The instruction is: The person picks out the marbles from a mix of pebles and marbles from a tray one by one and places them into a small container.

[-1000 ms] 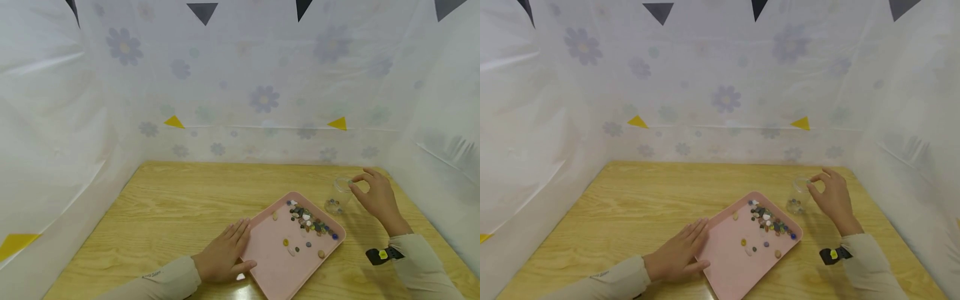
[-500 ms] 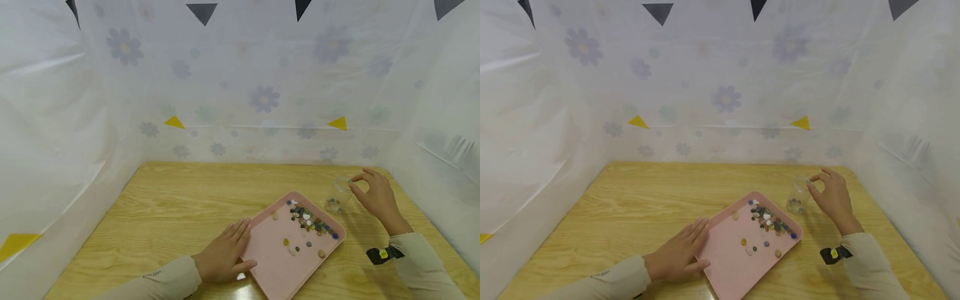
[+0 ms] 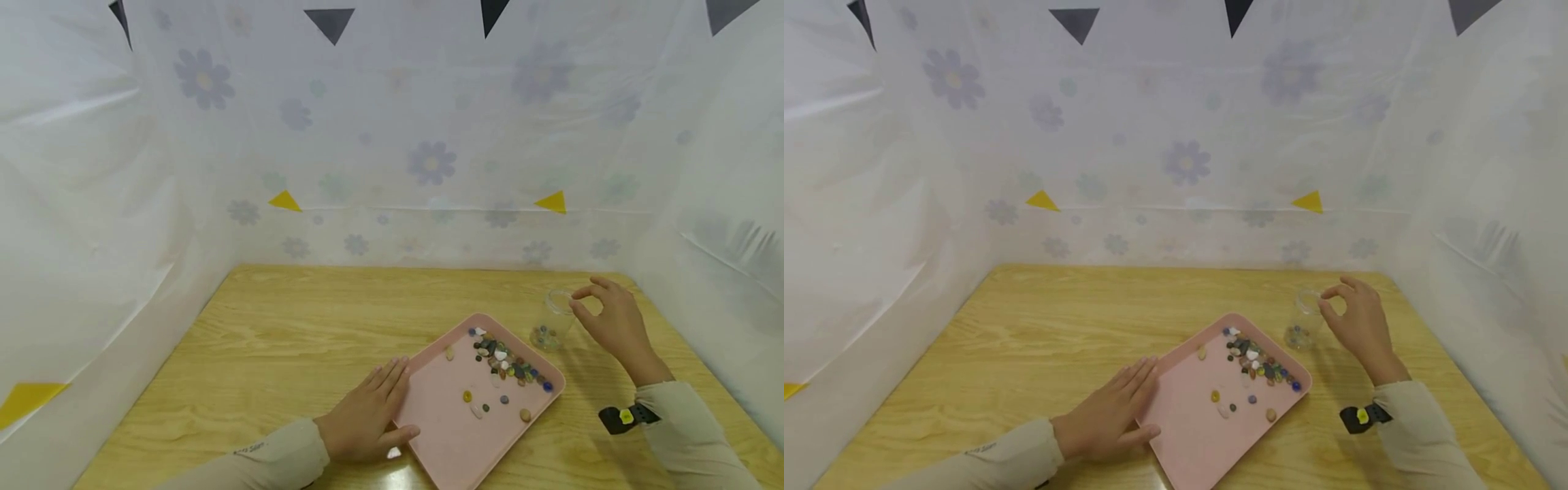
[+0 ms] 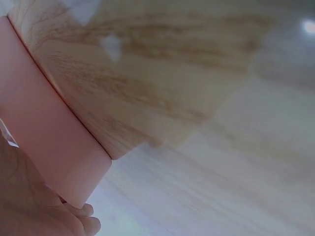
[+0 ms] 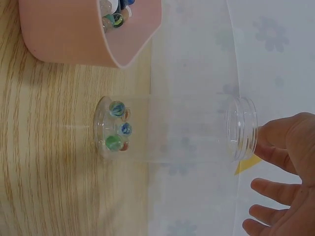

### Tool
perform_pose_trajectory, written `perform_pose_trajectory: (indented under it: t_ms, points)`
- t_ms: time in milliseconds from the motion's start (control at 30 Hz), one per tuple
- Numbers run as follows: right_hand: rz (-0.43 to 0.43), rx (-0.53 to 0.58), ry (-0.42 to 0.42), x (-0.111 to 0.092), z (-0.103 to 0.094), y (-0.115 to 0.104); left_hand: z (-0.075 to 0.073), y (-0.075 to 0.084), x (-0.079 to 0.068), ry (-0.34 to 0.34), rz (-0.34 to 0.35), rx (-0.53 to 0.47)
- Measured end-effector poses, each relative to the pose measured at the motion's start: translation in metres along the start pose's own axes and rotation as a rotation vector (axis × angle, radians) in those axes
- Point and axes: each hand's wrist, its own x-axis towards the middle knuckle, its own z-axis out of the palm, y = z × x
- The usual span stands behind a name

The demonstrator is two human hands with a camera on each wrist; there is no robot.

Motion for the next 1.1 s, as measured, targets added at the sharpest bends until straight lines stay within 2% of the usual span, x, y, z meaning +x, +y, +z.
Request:
perform_pose_trajectory:
  t_ms: [1100]
  points:
    - [-0.001,-0.008,0.002,-0.0007,-0.0001,-0.0012,0.0003,0.0001,-0.0001,-0.014,-0.002,-0.013]
